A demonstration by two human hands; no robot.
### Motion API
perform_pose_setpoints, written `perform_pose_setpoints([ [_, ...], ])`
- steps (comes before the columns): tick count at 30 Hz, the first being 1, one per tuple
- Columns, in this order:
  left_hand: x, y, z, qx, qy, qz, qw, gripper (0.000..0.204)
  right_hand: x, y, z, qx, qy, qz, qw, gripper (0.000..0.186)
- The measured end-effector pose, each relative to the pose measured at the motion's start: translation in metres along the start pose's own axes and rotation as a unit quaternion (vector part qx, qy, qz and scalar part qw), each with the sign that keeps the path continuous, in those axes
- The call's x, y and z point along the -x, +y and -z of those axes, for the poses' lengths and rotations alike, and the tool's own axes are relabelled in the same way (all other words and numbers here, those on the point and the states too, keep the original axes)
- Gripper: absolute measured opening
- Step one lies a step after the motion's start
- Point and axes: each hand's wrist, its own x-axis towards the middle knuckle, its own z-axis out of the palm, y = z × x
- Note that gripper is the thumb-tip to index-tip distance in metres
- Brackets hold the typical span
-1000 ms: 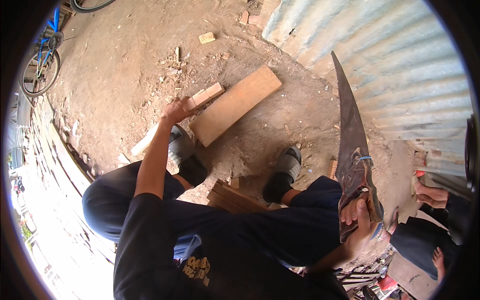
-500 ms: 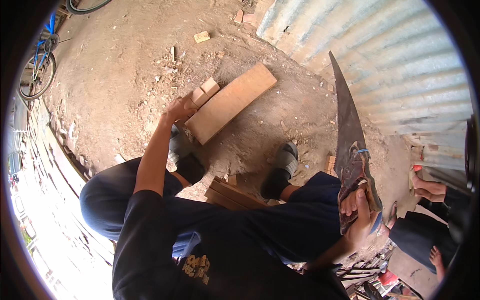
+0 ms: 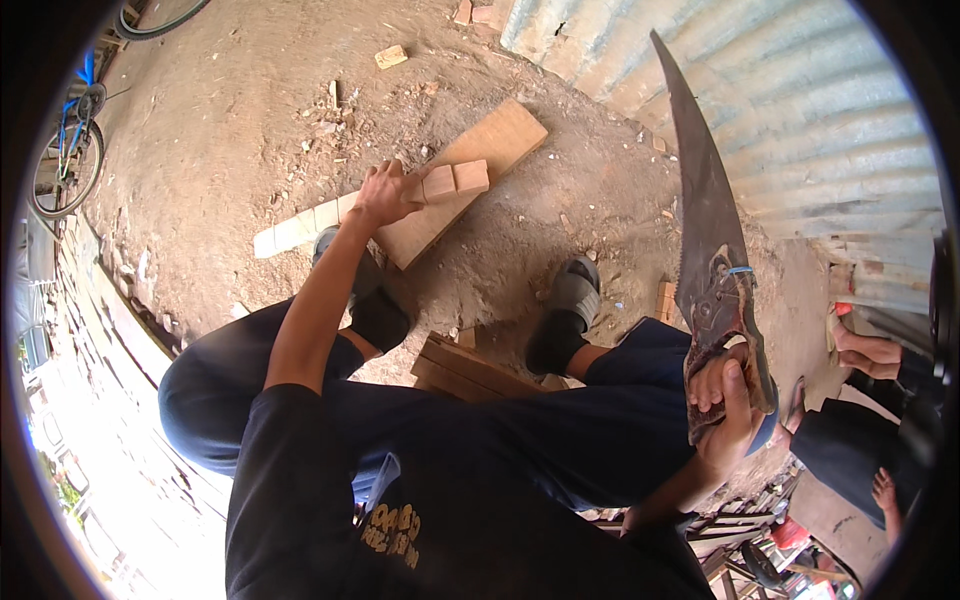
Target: The person sits cross-legged on the ground and uses a hand saw to cut a wooden plank into smaller pieces. The person holds the wood with one hand and saws with the other, periodically adjusting the wood's position.
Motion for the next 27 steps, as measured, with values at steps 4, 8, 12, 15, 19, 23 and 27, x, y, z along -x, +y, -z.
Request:
perform_pose_setpoints([
  [4, -0.011, 0.012, -0.002, 0.019, 0.001, 0.043, 0.999, 0.079, 0.006, 0.011, -0.006, 0.108, -0.038, 0.025, 0.993, 0.018],
  [8, -0.020, 0.025, -0.005, -0.010, 0.005, 0.041, 0.999, 0.076, 0.017, 0.016, -0.046, 0.069, -0.035, -0.085, 0.993, 0.021],
  [12, -0.045, 0.058, -0.011, -0.048, 0.028, 0.053, 0.997, 0.074, 0.021, 0.043, -0.061, 0.094, -0.077, -0.093, 0.988, 0.014],
  [15, -0.056, 0.063, -0.006, -0.036, 0.024, 0.087, 0.995, 0.074, 0.037, 0.047, -0.091, 0.120, -0.084, -0.114, 0.983, 0.014],
  [19, -0.063, 0.055, -0.012, 0.002, 0.035, 0.096, 0.995, 0.085, 0.068, 0.101, -0.114, 0.086, -0.040, -0.140, 0.986, 0.013],
  [23, -0.067, 0.053, -0.019, 0.016, 0.028, 0.140, 0.990, 0.095, 0.077, 0.149, -0.134, 0.100, -0.032, -0.127, 0.986, 0.013],
  [27, -0.075, 0.046, -0.020, 0.031, 0.002, 0.187, 0.982, 0.095, 0.063, 0.164, -0.136, 0.104, -0.040, -0.122, 0.986, 0.015],
])
